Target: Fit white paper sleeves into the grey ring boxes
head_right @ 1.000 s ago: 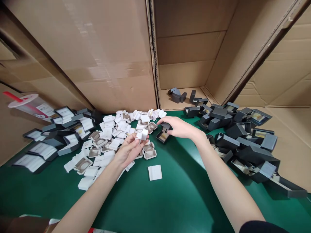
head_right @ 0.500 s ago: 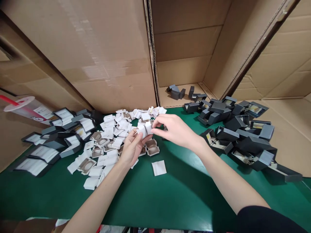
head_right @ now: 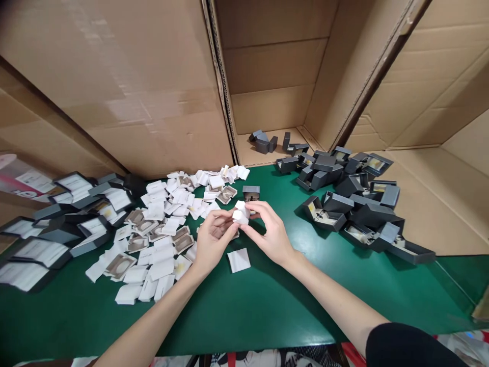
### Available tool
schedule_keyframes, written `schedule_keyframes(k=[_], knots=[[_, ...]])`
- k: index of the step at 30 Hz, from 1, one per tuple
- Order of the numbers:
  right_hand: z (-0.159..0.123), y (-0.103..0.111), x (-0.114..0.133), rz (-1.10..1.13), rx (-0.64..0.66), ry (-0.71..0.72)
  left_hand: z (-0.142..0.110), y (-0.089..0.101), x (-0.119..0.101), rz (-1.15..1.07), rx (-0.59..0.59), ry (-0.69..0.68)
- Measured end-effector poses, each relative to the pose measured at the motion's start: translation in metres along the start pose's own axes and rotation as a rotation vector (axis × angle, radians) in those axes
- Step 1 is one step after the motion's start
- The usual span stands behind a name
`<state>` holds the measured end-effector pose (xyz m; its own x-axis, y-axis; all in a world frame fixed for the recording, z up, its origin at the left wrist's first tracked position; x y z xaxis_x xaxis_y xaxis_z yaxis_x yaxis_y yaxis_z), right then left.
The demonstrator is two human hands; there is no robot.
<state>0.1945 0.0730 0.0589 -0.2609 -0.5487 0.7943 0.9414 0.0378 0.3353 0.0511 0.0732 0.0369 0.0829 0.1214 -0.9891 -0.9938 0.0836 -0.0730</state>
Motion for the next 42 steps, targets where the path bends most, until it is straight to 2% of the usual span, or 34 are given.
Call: schedule_keyframes(k=[4,10,13,17,20,24,32,37,42], knots=[[-0.001,0.007,-0.005,-0.025,-0.044,-0.003,0.008,-0.009,0.003,-0.158,-0.008,0.077],[-0.001,0.021,-0.020,-0.060,-0.113,-0.070,0.021,-0.027,0.002,-0.093,0.032,0.036],[0.001,0.024,-0.021,-0.110,-0.104,-0.060,0.020,-0.024,0.003,0.093,0.010,-0.049],[0.005,0.026,-0.012,-0.188,-0.050,0.046,0.015,-0.015,-0.004,0.353,0.015,-0.177],[0.006,0.027,-0.007,-0.244,-0.037,0.097,0.013,-0.010,-0.010,0.359,0.032,-0.202],[0.005,0.024,-0.003,-0.268,-0.007,0.151,0.010,-0.016,-0.017,0.387,0.077,-0.259],[0.002,0.022,0.000,-0.235,-0.027,0.165,0.008,-0.019,-0.009,0.371,0.075,-0.252],[0.007,0.032,0.000,-0.294,-0.038,0.181,0.010,-0.019,-0.016,0.632,0.098,-0.372],[0.012,0.051,-0.009,-0.416,-0.062,0.201,0.009,-0.026,-0.004,1.038,0.201,-0.405]])
Point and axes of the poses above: each hand's wrist, its own z-axis towards the middle knuckle, its own y-axis out of the back of the hand, x = y × z, the point moved 8 cm from there along z, towards the middle knuckle, and after that the axes turned 1 degree about x, right-handed, at the moved point
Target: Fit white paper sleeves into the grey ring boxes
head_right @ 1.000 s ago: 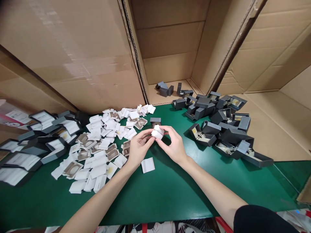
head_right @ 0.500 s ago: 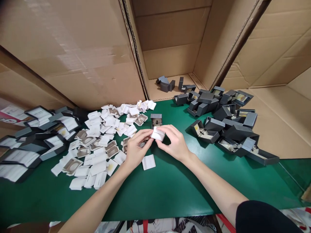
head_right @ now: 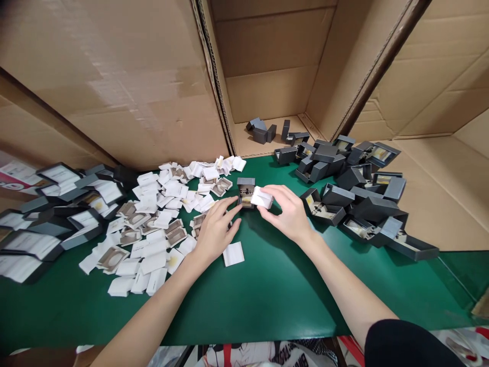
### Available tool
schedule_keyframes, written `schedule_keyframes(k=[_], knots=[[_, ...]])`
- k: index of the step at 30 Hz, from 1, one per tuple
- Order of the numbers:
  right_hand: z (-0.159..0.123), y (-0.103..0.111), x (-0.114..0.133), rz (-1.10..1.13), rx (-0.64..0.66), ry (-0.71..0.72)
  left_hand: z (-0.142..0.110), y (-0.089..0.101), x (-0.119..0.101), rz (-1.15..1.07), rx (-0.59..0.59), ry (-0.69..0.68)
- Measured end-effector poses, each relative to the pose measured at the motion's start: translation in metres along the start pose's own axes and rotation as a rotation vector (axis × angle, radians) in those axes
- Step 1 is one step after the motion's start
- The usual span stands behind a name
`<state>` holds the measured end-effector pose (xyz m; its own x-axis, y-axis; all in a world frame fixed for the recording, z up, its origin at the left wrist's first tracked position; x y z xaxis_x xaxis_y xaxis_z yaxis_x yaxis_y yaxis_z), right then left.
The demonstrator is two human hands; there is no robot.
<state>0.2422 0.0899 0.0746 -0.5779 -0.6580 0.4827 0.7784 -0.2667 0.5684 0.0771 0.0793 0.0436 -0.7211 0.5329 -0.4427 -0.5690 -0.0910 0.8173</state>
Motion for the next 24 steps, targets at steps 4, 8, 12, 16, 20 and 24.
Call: schedule_keyframes(k=[4,8,12,16,20,24], knots=[[-0.002,-0.005,-0.012,-0.026,0.113,0.006,-0.002,-0.009,-0.004,0.125,0.072,-0.047],[-0.004,-0.014,-0.014,-0.049,0.212,0.015,-0.003,-0.010,-0.013,0.150,0.080,-0.109],[-0.005,-0.021,-0.013,-0.102,0.277,0.010,-0.005,-0.012,-0.022,0.155,0.085,-0.171],[-0.005,-0.022,-0.012,-0.112,0.304,0.005,-0.005,-0.012,-0.025,0.172,0.090,-0.179],[-0.003,-0.012,-0.019,-0.084,0.236,-0.040,-0.003,-0.007,-0.024,0.189,0.078,-0.165],[-0.002,-0.001,-0.032,-0.120,0.130,-0.166,-0.001,0.006,-0.016,0.202,-0.009,-0.091]])
Point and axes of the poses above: each hand's wrist, its own z-axis towards the middle knuckle, its own y-axis out of the back of the hand, x = y × z, the point moved 8 cm from there along z, towards the middle knuckle, and after that the axes turned 1 degree about x, right-handed, at the moved point
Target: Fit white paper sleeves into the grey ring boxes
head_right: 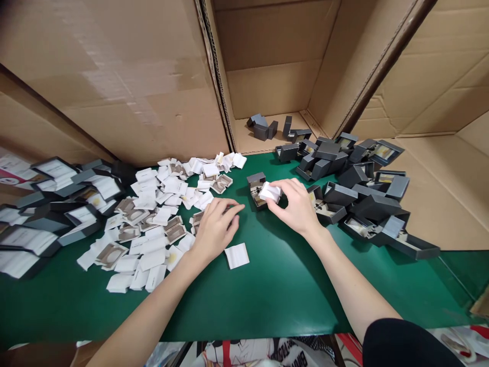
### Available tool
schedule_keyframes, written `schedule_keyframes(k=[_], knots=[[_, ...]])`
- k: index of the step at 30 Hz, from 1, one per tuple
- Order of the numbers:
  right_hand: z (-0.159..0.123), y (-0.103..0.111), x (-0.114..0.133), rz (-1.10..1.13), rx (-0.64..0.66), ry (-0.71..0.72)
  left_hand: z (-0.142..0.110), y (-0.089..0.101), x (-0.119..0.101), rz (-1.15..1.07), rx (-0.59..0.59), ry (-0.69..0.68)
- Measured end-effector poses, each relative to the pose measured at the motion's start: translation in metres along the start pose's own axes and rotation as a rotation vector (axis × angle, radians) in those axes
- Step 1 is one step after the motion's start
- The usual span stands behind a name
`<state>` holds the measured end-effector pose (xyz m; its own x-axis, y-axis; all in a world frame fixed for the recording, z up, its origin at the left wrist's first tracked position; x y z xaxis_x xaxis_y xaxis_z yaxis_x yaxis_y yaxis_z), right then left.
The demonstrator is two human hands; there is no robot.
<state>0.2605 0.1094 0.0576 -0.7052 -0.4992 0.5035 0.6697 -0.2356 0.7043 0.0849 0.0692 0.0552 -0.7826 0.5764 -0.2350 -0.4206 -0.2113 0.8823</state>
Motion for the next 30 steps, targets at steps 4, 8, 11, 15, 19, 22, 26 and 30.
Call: schedule_keyframes(k=[4,8,11,15,19,22,26,30], knots=[[0.000,0.000,-0.006,-0.012,0.004,-0.094,0.000,0.015,0.018,0.069,-0.110,0.144],[-0.002,-0.005,-0.013,0.150,0.032,-0.204,-0.001,0.021,0.037,0.126,-0.097,0.293],[-0.006,-0.012,-0.022,0.350,0.028,-0.283,-0.003,0.019,0.048,0.081,-0.033,0.368],[-0.009,-0.025,-0.023,0.525,0.106,-0.302,-0.004,0.018,0.056,-0.007,-0.042,0.413],[-0.009,-0.036,-0.025,0.852,0.147,-0.397,-0.004,0.024,0.061,-0.306,-0.221,0.425],[-0.008,-0.033,-0.036,0.986,0.050,-0.495,-0.005,0.024,0.070,-0.683,-0.341,0.502],[-0.004,-0.019,-0.037,0.706,0.085,-0.355,-0.007,0.011,0.075,-1.087,-0.356,0.647],[-0.005,-0.022,-0.008,0.293,0.335,0.069,-0.006,0.004,0.072,-1.222,-0.351,0.663]])
Point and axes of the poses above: each hand's wrist, its own z-axis towards the middle knuckle, its own y-axis out of the back of the hand, x = y × z, the point moved 8 cm from there along z, towards the middle knuckle, and after that the axes turned 1 degree about x, right-handed, at the moved point
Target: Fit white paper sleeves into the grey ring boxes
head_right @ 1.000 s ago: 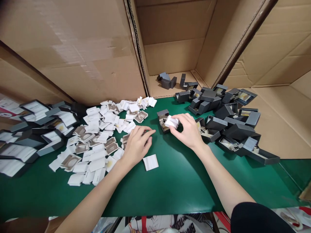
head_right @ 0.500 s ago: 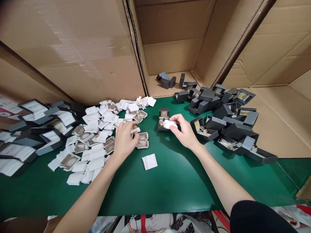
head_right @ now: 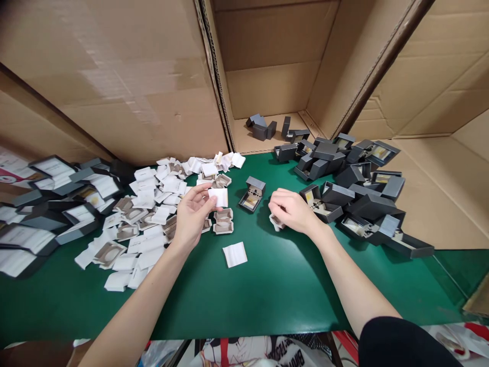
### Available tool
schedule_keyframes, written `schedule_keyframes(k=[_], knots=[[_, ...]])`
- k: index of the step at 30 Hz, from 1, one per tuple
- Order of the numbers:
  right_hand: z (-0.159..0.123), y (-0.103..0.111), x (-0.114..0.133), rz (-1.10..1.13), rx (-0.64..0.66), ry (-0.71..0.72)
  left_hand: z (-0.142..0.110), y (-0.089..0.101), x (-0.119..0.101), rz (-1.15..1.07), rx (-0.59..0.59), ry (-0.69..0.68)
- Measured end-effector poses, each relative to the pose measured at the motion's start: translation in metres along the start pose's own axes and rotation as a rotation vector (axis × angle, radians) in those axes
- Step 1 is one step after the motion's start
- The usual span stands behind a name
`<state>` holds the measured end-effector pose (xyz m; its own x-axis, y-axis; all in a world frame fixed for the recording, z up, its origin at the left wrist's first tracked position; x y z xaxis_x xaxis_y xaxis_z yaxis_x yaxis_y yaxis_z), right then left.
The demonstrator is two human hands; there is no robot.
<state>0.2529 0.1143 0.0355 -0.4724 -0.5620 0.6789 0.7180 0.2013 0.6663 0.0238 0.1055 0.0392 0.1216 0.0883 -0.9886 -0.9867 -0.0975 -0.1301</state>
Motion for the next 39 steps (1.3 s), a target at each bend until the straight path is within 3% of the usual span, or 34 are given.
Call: schedule_keyframes(k=[3,8,10,13,17,20,24,27,35,39], knots=[[0.000,-0.002,0.016,-0.106,0.010,0.126,-0.003,-0.006,0.001,0.035,0.045,-0.024],[0.000,0.012,0.043,-0.015,-0.300,0.166,-0.018,-0.024,-0.013,0.392,0.156,-0.286],[0.000,0.007,0.051,0.039,-0.308,0.141,-0.027,-0.034,-0.015,0.517,0.219,-0.380],[0.001,-0.005,0.055,0.101,-0.249,0.095,-0.035,-0.043,-0.011,0.535,0.272,-0.414],[0.000,-0.012,0.037,0.227,-0.253,-0.083,-0.037,-0.045,-0.012,0.490,0.251,-0.456],[-0.003,-0.009,0.017,0.393,-0.347,-0.225,-0.036,-0.044,-0.017,0.672,0.212,-0.536],[-0.006,-0.007,-0.004,0.564,-0.436,-0.357,-0.039,-0.056,-0.006,1.044,0.358,-0.594],[-0.007,-0.006,-0.009,0.580,-0.451,-0.390,-0.042,-0.059,0.002,1.167,0.418,-0.619],[-0.004,0.001,0.006,0.403,-0.406,-0.240,-0.049,-0.069,-0.003,1.119,0.501,-0.663],[-0.002,0.005,0.037,0.145,-0.353,-0.017,-0.048,-0.059,-0.021,0.921,0.320,-0.683]])
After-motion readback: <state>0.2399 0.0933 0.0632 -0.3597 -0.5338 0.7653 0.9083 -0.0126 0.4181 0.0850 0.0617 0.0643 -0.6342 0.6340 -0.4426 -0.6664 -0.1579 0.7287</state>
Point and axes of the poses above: each hand's wrist, its own z-axis towards the middle knuckle, its own y-axis out of the back of the hand, x = y × z, the point moved 8 cm from there along z, towards the middle knuckle, and after that the axes turned 1 degree about x, right-handed, at the moved point
